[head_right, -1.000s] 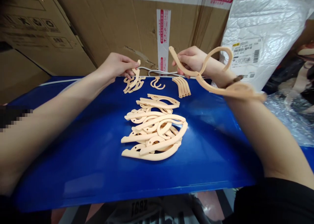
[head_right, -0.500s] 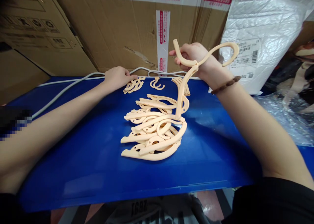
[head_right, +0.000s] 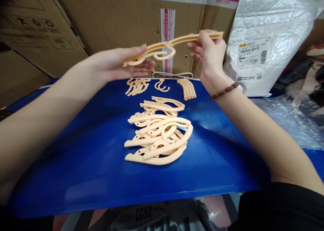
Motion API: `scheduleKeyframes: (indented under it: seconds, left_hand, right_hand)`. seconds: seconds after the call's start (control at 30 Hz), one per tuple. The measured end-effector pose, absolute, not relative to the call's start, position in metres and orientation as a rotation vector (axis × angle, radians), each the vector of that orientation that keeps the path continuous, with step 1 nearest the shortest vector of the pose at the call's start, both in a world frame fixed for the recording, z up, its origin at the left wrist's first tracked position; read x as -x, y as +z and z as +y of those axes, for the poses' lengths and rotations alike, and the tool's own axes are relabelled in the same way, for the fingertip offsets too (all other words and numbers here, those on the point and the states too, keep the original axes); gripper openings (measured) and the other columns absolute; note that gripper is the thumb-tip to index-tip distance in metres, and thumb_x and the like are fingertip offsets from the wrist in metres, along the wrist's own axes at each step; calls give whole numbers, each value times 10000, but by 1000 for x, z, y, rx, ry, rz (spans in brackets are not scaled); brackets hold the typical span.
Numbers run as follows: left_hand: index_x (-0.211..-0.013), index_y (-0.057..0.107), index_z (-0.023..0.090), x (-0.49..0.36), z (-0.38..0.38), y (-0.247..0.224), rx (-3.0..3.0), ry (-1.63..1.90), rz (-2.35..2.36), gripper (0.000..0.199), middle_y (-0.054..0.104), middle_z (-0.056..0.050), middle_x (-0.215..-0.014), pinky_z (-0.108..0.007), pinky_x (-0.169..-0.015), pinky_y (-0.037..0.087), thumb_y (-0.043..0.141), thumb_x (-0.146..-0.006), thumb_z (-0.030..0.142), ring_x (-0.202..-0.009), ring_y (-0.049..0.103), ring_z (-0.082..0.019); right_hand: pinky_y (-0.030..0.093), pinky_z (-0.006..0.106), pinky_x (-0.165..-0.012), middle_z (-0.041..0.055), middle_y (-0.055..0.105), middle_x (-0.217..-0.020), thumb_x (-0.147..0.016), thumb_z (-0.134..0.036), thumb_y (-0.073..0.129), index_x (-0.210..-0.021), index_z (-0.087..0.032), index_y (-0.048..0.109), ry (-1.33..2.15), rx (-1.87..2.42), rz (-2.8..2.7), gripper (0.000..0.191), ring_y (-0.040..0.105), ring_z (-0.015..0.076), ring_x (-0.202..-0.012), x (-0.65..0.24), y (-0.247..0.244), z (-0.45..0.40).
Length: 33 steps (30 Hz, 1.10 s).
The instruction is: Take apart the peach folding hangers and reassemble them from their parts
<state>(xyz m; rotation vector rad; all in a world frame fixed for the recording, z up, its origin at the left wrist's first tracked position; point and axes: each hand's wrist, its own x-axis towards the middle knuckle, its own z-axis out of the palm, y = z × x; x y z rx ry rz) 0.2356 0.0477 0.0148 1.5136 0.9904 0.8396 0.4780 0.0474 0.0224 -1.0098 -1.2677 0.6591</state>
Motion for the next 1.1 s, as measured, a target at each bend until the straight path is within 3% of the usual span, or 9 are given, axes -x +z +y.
scheduleKeyframes:
  seconds: [0.13,0.27,0.37,0.43,0.53,0.67,0.83,1.0,1.1]
  left_hand:
    - [-1093,689,155,-242,39,16,-1471,921,926,175,710,-58,-1181,-339,-965,531,566,-985,218,-1184,649,-209]
    - [-984,673,129,-252,38,8,-1329,1084,848,80,718,-73,-1189,-309,-963,552,640,-943,190,-1181,649,-195]
    - [-987,668,137,-259,39,1,-1333,1078,900,84,727,-73,-1174,-287,-907,568,644,-911,112,-1138,671,-186]
    - [-964,673,140,-263,38,-2,-1352,1039,945,101,735,-76,-1134,-235,-782,575,623,-899,81,-1021,703,-160]
    - [-892,661,156,-267,37,-2,-1316,995,934,76,736,-52,-978,-148,-482,455,598,-929,136,-667,647,-64]
    - [-846,600,171,-266,36,4,-1163,995,864,202,559,43,-607,-123,-301,191,516,-1013,246,-347,321,3]
    - [-769,534,155,-260,39,11,-1044,879,855,289,302,108,-442,-105,-275,74,428,-1037,180,-264,201,7]
    - [-700,512,155,-259,38,10,-1060,808,779,393,281,104,-450,-97,-277,67,434,-1051,314,-258,208,14]
    - [-705,503,158,-259,39,6,-1092,800,766,338,296,101,-467,-96,-274,88,487,-1030,247,-272,223,13]
  right_hand:
    - [414,271,-617,59,729,-911,-723,-172,639,-825,-224,552,467,1035,-1469,144,689,170,-806,-477,20,48]
    - [458,311,-728,53,720,-828,-660,-187,776,-755,-205,616,337,1126,-1730,187,660,201,-805,-475,14,47]
    - [480,375,-790,63,750,-944,-785,-311,725,-994,-239,638,83,1348,-2030,238,663,269,-894,-470,13,38]
    - [472,400,-800,72,755,-989,-875,-355,620,-1192,-240,589,-68,1433,-2101,338,669,307,-940,-465,13,30]
    - [456,413,-803,82,754,-973,-945,-371,485,-1310,-226,528,-203,1476,-2104,395,672,333,-950,-459,15,22]
    - [456,435,-806,71,754,-977,-963,-376,409,-1321,-291,522,-313,1556,-2169,386,658,338,-938,-459,16,20]
    - [467,446,-781,78,746,-1032,-964,-336,370,-1337,-279,507,-473,1605,-2123,401,656,336,-915,-465,13,25]
    - [459,449,-789,120,742,-1009,-1018,-414,343,-1316,-245,570,-488,1612,-2148,411,653,348,-948,-467,13,29]
    - [451,411,-764,132,740,-980,-1014,-390,370,-1218,-214,657,-494,1596,-2196,393,654,327,-916,-468,14,32]
